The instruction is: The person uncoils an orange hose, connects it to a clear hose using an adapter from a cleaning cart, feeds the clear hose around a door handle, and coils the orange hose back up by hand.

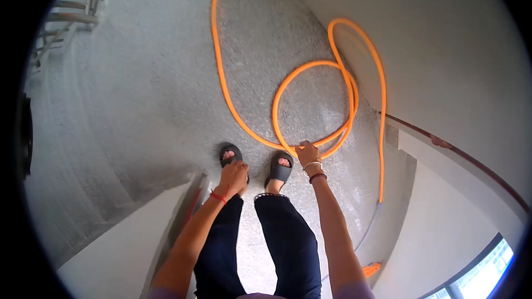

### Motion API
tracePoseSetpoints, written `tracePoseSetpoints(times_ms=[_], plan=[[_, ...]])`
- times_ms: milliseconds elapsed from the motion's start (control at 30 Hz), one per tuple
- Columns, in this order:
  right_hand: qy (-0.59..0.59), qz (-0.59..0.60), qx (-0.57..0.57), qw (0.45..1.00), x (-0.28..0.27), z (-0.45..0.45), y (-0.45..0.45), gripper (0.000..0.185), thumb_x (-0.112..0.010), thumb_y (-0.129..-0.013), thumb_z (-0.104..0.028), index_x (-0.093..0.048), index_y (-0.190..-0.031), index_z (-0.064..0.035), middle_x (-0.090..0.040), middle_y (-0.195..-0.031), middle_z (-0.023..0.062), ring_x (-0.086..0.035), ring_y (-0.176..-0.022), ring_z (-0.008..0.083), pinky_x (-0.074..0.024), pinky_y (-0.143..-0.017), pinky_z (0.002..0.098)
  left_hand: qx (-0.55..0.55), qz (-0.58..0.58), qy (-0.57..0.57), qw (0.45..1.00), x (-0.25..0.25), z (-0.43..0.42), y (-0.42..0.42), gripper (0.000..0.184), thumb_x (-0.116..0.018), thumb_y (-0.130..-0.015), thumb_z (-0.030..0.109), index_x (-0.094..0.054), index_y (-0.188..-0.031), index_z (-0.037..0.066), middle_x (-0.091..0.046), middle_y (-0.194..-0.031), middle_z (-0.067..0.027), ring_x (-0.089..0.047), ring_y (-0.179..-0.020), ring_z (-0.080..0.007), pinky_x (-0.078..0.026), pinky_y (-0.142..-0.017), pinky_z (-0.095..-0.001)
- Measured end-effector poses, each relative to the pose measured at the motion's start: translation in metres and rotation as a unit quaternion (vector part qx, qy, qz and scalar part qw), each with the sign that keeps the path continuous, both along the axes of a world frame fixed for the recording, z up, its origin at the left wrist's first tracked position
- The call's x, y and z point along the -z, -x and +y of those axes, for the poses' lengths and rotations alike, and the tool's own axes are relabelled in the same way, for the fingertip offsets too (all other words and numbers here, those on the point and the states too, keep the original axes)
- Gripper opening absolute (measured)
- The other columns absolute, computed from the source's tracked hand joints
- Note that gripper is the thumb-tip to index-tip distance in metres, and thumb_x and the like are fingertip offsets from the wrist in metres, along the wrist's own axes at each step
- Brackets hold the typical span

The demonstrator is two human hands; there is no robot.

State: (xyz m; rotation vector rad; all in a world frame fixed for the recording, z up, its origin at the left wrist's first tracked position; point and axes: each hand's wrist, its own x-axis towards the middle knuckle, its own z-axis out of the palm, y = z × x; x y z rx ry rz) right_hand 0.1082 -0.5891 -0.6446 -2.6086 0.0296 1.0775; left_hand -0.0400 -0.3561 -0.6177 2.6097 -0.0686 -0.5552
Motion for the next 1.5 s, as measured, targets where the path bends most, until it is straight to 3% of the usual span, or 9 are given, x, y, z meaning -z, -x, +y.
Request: tracePoseSetpoints(times_ms=[67, 167, 233, 400, 600, 767, 1000, 1200, 1500], plan=[[0.002, -0.017, 0.003, 1.0, 0.073, -0.01, 0.022, 0.036, -0.06, -0.076, -0.033, -0.059, -0.1, -0.007, -0.065, -0.084, 0.0159, -0.061, -0.082, 0.0316, -0.0476, -0.076, 0.0402, 0.033, -0.012, 0.0, 0.999, 0.079, -0.015, -0.009, 0.009, -0.052, -0.075, 0.015, -0.06, -0.076, 0.009, -0.056, -0.083, -0.0049, -0.055, -0.081, -0.0206, -0.046, -0.062, -0.0332], [0.044, 0.015, -0.037, 0.998, 0.13, 0.018, 0.026, 0.058, -0.06, -0.077, -0.04, -0.039, -0.123, -0.0108, -0.046, -0.115, 0.019, -0.054, -0.095, 0.0392, -0.0445, -0.08, 0.046, 0.09, -0.055, -0.061, 0.993, 0.17, -0.044, -0.02, 0.018, -0.053, -0.075, 0.015, -0.057, -0.091, 0.01, -0.054, -0.094, -0.0027, -0.051, -0.091, -0.0196, -0.043, -0.069, -0.0321], [0.079, 0.048, -0.064, 0.994, 0.165, 0.035, 0.028, 0.05, -0.06, -0.077, -0.044, -0.043, -0.109, -0.0101, -0.047, -0.108, 0.0175, -0.056, -0.091, 0.0382, -0.0468, -0.073, 0.047, 0.102, -0.094, -0.085, 0.987, 0.215, -0.062, -0.026, 0.016, -0.053, -0.075, 0.016, -0.054, -0.09, 0.011, -0.051, -0.092, -0.0005, -0.047, -0.096, -0.0182, -0.042, -0.066, -0.0316], [0.039, 0.035, -0.054, 0.997, 0.167, 0.06, 0.036, 0.028, -0.058, -0.077, -0.023, -0.047, -0.096, -0.007, -0.055, -0.093, 0.017, -0.057, -0.082, 0.0378, -0.0463, -0.067, 0.0468, 0.11, -0.053, -0.025, 0.992, 0.244, -0.07, -0.013, 0.006, -0.054, -0.075, 0.017, -0.055, -0.079, 0.013, -0.048, -0.078, 0.0001, -0.051, -0.082, -0.0164, -0.043, -0.065, -0.0315], [-0.13, -0.021, -0.016, 0.991, -0.067, 0.093, -0.019, 0.019, -0.057, -0.074, -0.016, -0.05, -0.088, -0.0055, -0.06, -0.077, 0.0157, -0.06, -0.071, 0.036, -0.0488, -0.06, 0.0427, 0.162, 0.032, -0.169, 0.972, 0.063, 0.095, -0.026, 0.004, -0.055, -0.074, 0.015, -0.058, -0.074, 0.013, -0.05, -0.075, -0.0004, -0.052, -0.076, -0.0173, -0.043, -0.063, -0.0316], [-0.148, -0.107, 0.072, 0.98, -0.28, 0.067, -0.106, 0.015, -0.055, -0.076, -0.013, -0.059, -0.089, -0.0056, -0.063, -0.074, 0.0122, -0.063, -0.067, 0.0273, -0.0493, -0.058, 0.0336, 0.116, 0.006, -0.301, 0.947, -0.174, 0.3, -0.076, 0.005, -0.055, -0.074, 0.012, -0.058, -0.077, 0.01, -0.049, -0.089, -0.0017, -0.046, -0.09, -0.0184, -0.042, -0.061, -0.0303], [-0.032, -0.227, -0.023, 0.973, -0.49, 0.072, -0.176, 0.014, -0.053, -0.074, -0.011, -0.056, -0.087, -0.0068, -0.06, -0.078, 0.0134, -0.059, -0.074, 0.032, -0.0468, -0.065, 0.0402, 0.104, -0.181, -0.469, 0.858, -0.471, 0.507, -0.157, 0.011, -0.063, -0.071, 0.013, -0.055, -0.078, 0.009, -0.048, -0.093, -0.0026, -0.046, -0.089, -0.0192, -0.04, -0.063, -0.0306], [-0.026, -0.396, -0.055, 0.916, -0.553, 0.11, -0.214, 0.013, -0.053, -0.074, -0.007, -0.056, -0.087, -0.0071, -0.055, -0.081, 0.01, -0.052, -0.078, 0.0308, -0.0409, -0.071, 0.0404, -0.279, -0.334, -0.264, 0.861, -0.606, 0.546, -0.274, 0.016, -0.064, -0.077, 0.021, -0.054, -0.084, 0.01, -0.047, -0.1, -0.0084, -0.054, -0.081, -0.0302, -0.045, -0.062, -0.0402], [-0.025, -0.39, 0.058, 0.919, -0.525, 0.159, -0.282, 0.016, -0.051, -0.073, -0.002, -0.055, -0.089, -0.0051, -0.052, -0.087, 0.0126, -0.049, -0.082, 0.0313, -0.0398, -0.073, 0.0423, -0.365, -0.276, -0.137, 0.878, -0.677, 0.65, -0.448, 0.021, -0.056, -0.086, 0.028, -0.053, -0.093, 0.008, -0.059, -0.073, -0.0102, -0.059, -0.068, -0.0244, -0.044, -0.058, -0.0336]])
